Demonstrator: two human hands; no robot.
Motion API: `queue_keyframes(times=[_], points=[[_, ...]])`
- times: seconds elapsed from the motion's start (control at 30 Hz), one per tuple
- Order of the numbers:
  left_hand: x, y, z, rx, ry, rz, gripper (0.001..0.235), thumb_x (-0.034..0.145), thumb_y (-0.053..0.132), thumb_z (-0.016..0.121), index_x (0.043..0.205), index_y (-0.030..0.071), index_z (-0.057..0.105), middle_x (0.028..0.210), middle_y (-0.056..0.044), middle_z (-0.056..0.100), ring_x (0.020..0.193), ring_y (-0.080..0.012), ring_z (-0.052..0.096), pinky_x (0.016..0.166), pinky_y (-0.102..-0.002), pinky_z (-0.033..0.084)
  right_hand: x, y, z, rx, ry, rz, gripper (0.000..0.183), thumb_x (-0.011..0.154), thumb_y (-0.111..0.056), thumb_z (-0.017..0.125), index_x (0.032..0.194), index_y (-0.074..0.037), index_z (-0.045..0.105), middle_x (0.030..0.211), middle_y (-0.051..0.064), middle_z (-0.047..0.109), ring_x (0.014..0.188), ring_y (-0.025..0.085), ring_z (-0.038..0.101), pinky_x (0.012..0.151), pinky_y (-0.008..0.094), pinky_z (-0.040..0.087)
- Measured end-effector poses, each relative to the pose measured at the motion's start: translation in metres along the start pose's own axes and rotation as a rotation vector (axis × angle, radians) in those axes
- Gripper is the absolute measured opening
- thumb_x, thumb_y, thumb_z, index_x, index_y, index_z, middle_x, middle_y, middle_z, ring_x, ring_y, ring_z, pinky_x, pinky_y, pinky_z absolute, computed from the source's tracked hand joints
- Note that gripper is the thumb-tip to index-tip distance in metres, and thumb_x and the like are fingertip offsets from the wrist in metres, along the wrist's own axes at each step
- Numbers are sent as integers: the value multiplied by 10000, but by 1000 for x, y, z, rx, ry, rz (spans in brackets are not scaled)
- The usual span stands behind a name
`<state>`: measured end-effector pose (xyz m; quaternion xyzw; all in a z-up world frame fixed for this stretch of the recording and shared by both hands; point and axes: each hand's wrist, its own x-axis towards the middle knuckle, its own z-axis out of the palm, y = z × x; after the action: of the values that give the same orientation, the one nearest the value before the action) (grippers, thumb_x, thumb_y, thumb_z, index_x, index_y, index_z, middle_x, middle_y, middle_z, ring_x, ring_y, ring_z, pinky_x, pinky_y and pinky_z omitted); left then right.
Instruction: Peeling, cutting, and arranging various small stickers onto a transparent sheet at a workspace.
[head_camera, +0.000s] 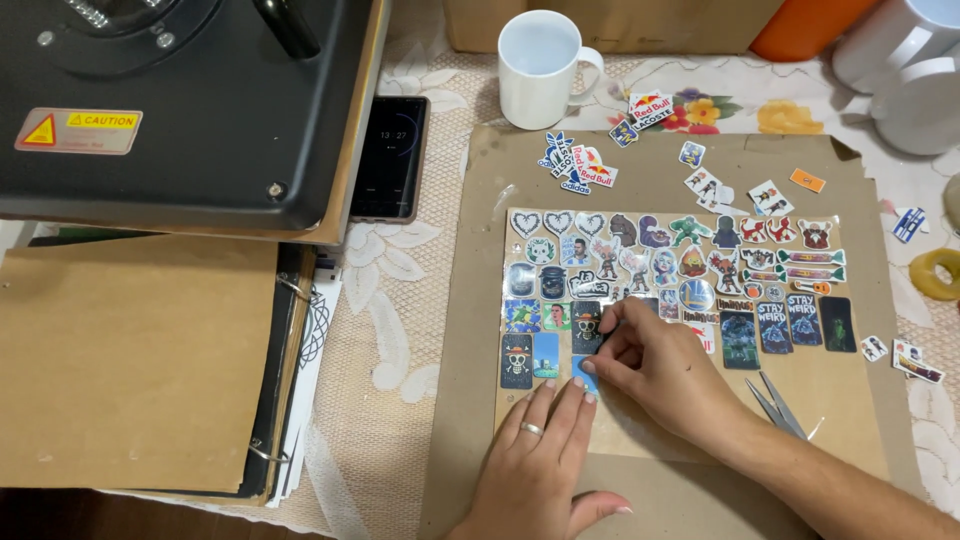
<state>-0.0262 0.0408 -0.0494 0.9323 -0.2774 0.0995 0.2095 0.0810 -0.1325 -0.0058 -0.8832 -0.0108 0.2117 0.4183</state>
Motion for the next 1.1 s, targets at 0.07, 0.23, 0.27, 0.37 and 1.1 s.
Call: queue_keyframes(times=[0.07, 0.23, 0.27, 0.37, 1.1], points=[[0, 0, -1, -1, 2, 1, 988, 764, 686, 693, 1387, -60, 519, 1448, -235, 496, 1278, -426, 469, 1081, -527, 357, -2, -1, 0, -17, 3, -10, 282, 842, -164, 789, 1023, -151, 572, 704, -14, 775, 626, 107, 685, 651, 259, 518], [0, 0, 0, -7, -7, -2, 962, 782, 680, 693, 1378, -57, 528, 1450, -232, 491, 1291, -436, 456, 1083, -536, 352, -3, 3, 5, -66, 42, -33, 267, 828, -170, 767, 1012, -155, 575, 676, -31, 758, 582, 108, 652, 627, 262, 503], [0, 0, 0, 0, -5, -2, 967, 772, 683, 696, 1374, -56, 531, 1444, -230, 496, 1281, -428, 462, 1080, -530, 354, -3, 4, 5, -97, 49, -46, 269, 826, -186, 771, 1007, -162, 572, 667, -35, 742, 578, 112, 640, 623, 264, 499], [2, 0, -1, 25, -8, 1, 993, 756, 695, 697, 1374, -63, 529, 1437, -226, 498, 1268, -414, 467, 1080, -519, 353, -3, 4, 5, -155, 62, -54, 268, 825, -221, 776, 993, -178, 571, 658, -42, 703, 576, 119, 604, 615, 279, 481], [7, -10, 0, 278, -112, 55, 1039, 893, 834, 318, 1545, 25, 308, 1632, -121, 311, 1535, -282, 227, 1235, -498, 131, -151, 142, -113, -18, 798, -62, 97, 974, -48, 746, 977, 4, 664, 760, 78, 606, 614, 108, 485, 597, 231, 383]])
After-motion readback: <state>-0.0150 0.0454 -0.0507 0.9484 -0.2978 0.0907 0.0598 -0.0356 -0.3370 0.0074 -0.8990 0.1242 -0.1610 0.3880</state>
